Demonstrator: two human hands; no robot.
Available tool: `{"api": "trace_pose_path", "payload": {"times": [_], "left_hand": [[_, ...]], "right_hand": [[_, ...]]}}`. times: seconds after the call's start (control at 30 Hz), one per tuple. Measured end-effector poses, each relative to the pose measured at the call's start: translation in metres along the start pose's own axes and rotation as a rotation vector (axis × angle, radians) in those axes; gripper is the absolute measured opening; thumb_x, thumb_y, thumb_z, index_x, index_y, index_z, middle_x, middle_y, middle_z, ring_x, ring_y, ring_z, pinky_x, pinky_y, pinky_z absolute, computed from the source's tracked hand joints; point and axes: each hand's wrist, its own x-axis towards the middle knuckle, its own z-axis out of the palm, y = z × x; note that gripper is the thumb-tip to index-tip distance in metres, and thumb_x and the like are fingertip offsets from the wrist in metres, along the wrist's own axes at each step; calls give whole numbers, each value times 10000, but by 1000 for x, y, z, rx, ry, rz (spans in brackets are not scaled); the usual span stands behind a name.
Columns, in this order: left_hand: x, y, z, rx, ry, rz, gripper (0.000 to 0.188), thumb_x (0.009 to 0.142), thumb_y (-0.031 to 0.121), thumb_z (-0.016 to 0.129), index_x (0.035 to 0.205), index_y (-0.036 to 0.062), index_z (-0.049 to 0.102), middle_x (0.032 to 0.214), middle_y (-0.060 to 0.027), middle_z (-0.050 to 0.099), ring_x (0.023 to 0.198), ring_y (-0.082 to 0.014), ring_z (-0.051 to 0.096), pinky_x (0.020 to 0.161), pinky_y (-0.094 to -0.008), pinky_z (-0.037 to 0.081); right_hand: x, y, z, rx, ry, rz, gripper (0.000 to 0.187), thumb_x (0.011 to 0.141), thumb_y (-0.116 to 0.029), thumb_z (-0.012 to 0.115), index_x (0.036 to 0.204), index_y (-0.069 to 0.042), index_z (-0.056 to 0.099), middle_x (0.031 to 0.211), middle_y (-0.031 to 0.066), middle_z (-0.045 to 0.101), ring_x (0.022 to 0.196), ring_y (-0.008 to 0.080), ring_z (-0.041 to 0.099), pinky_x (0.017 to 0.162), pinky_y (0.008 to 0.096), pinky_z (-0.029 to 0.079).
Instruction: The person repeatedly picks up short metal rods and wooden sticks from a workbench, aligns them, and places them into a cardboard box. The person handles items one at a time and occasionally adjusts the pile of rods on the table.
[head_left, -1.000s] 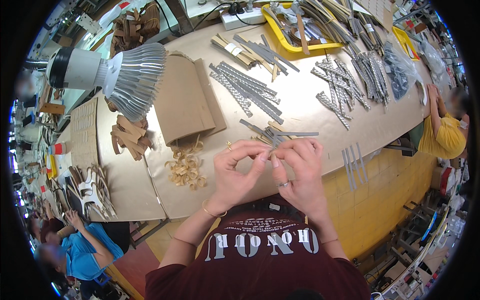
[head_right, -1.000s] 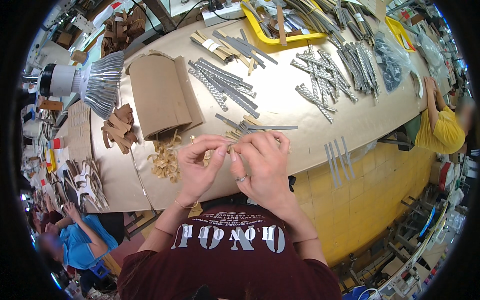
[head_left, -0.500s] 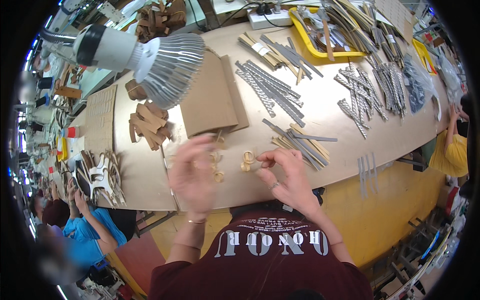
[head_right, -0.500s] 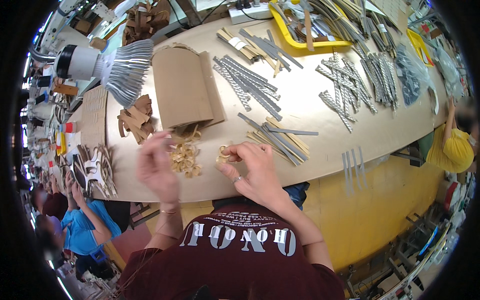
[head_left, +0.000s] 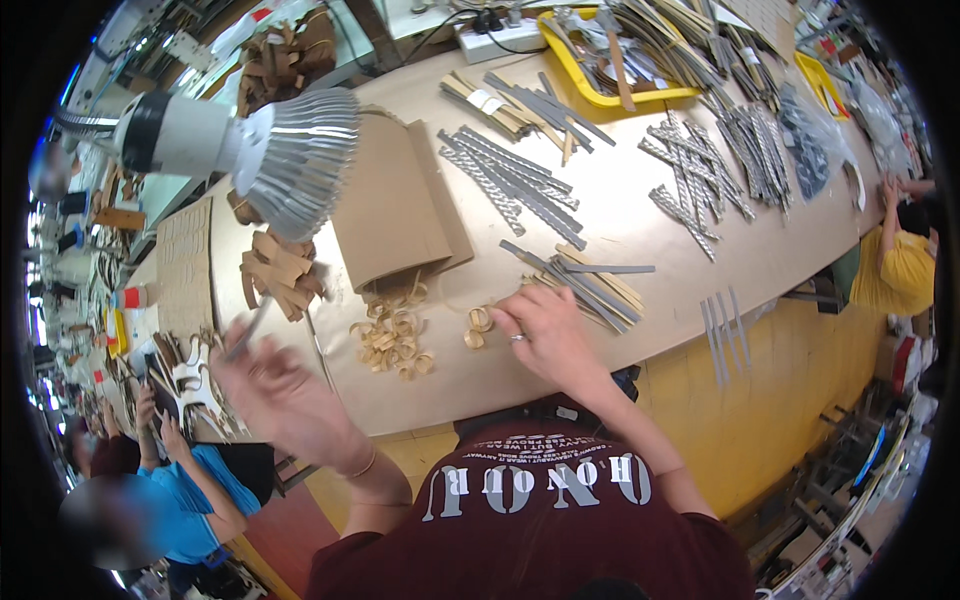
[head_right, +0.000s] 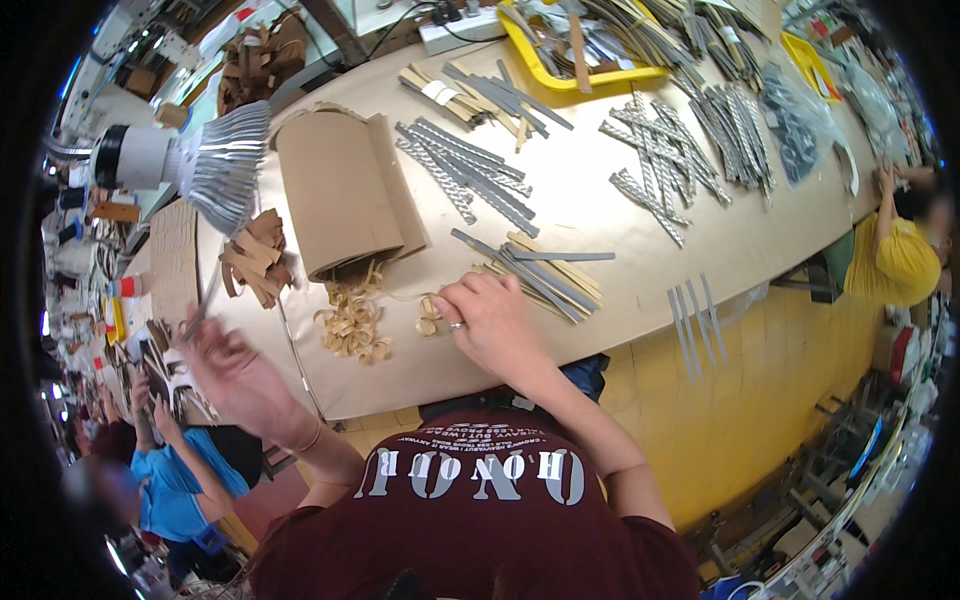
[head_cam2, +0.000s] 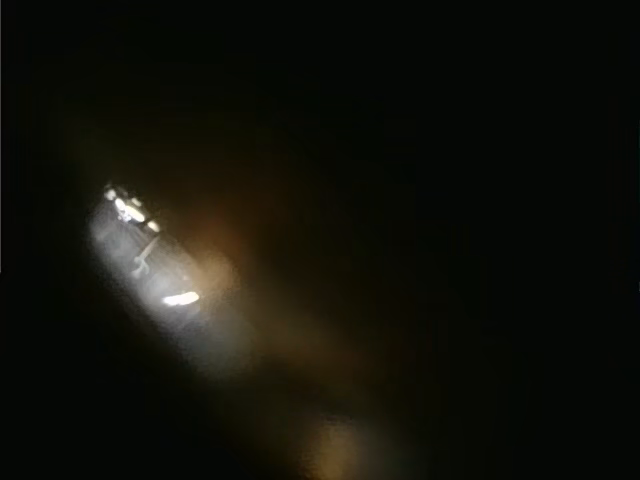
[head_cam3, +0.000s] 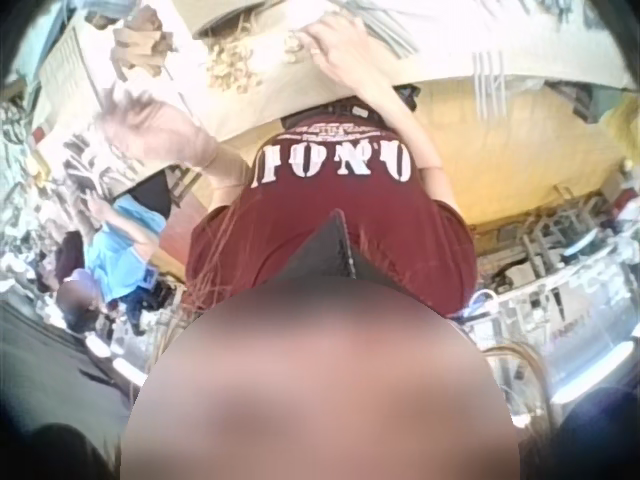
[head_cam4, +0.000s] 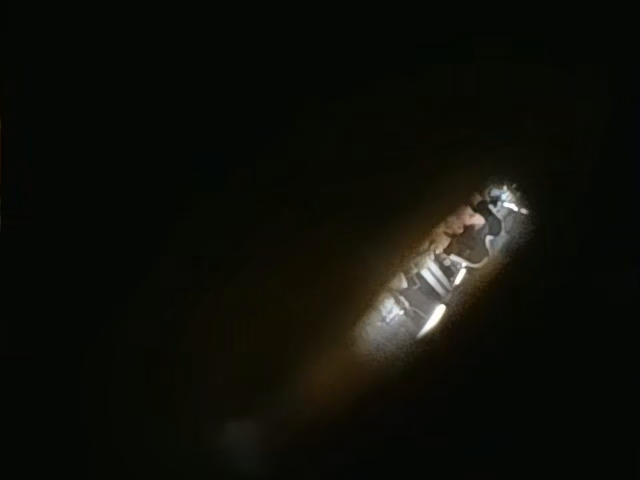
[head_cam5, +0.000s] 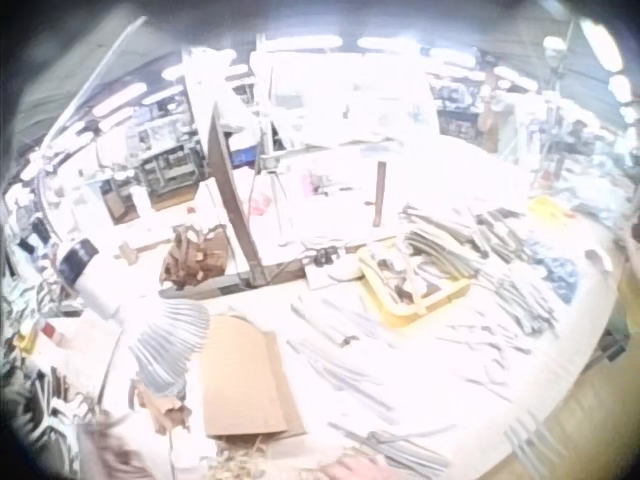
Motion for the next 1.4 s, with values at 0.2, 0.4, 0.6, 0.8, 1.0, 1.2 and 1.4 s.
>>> {"api": "trace_pose_path", "payload": {"times": [0.2,0.4,0.6,0.8,1.0,1.2,1.4], "left_hand": [[-30,-15,0,323,-69,603,354,1073,351,357,1031,18,470,1148,-223,631,937,-316,691,739,-381,564],[-78,-43,-11,264,-949,502,163,964,145,602,1051,52,500,1154,-222,629,973,-363,682,836,-422,573],[-94,-65,-4,349,-1079,490,182,898,66,673,1064,64,597,1184,-175,656,988,-327,695,832,-386,585],[-124,-88,3,300,-1303,561,214,790,23,752,986,49,670,1132,-135,675,919,-301,702,805,-385,602],[-142,-102,9,219,-1413,552,236,771,0,747,998,20,687,1124,-194,670,987,-361,695,811,-399,586],[-155,-106,8,223,-1468,589,341,759,44,798,1081,44,686,1233,-179,638,938,-309,708,795,-363,593],[-163,-122,-6,314,-1627,421,337,789,66,775,1113,59,682,1295,-163,611,1086,-320,655,903,-397,543]], "right_hand": [[0,-1,36,-151,227,-113,223,873,-213,699,1077,-124,676,939,30,613,886,217,582,843,405,354],[-1,9,28,-90,-99,-84,322,901,-271,666,1181,-116,636,1009,44,606,989,219,564,884,421,354],[-11,8,3,19,285,-64,330,911,-295,672,1170,-90,666,991,92,647,966,195,605,927,377,386],[-31,14,-55,941,208,132,232,950,-145,641,1136,-12,680,1050,99,697,970,147,629,864,312,492],[-40,8,-74,762,353,255,127,901,-80,695,972,20,727,907,106,717,860,157,663,788,299,514],[-54,19,-82,937,312,330,171,992,-168,614,1032,-3,633,896,40,664,842,129,642,770,285,510],[-107,103,-163,462,298,596,183,1019,-204,562,1006,-27,604,796,-13,596,712,69,530,640,256,454]]}}
